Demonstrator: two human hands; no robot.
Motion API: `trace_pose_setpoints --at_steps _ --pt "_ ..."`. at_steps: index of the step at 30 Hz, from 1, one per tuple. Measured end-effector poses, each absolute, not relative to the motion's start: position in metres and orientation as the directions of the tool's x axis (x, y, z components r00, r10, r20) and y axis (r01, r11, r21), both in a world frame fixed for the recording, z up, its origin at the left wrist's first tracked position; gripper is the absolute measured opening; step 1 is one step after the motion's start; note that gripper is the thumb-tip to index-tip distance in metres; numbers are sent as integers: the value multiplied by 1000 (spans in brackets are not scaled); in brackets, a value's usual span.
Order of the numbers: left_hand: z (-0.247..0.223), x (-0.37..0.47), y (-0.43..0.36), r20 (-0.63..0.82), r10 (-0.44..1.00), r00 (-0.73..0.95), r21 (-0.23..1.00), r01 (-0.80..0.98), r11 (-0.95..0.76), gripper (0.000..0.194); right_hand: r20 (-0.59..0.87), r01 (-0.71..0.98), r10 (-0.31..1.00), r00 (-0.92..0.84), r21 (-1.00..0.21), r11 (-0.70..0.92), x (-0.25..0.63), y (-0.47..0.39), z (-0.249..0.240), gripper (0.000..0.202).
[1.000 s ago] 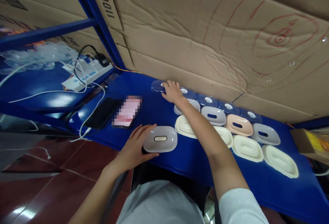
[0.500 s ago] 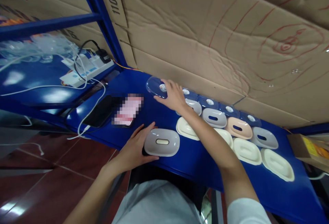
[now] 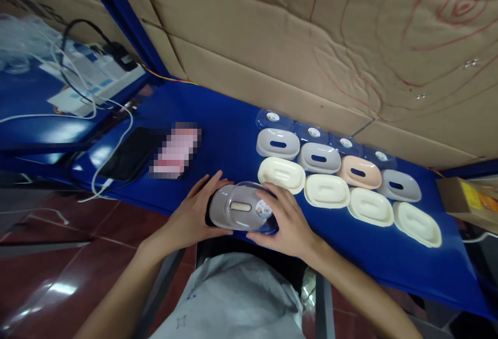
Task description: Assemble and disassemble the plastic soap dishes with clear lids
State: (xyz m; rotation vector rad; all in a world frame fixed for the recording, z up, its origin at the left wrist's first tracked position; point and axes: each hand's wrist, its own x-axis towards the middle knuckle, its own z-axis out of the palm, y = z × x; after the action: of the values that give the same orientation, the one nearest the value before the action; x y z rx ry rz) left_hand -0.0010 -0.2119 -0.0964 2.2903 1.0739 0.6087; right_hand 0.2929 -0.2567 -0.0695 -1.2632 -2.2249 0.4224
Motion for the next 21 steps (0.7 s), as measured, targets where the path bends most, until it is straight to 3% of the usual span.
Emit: trace_pose_setpoints --at_steps 6,21 --pt "-96 4 -215 177 795 580 607 572 -552 158 363 658 791 -493 -439 612 283 -257 -71 90" --pt "-96 2 -213 170 753 635 615 529 -585 123 234 706 806 -544 -390 590 268 -255 -72 98"
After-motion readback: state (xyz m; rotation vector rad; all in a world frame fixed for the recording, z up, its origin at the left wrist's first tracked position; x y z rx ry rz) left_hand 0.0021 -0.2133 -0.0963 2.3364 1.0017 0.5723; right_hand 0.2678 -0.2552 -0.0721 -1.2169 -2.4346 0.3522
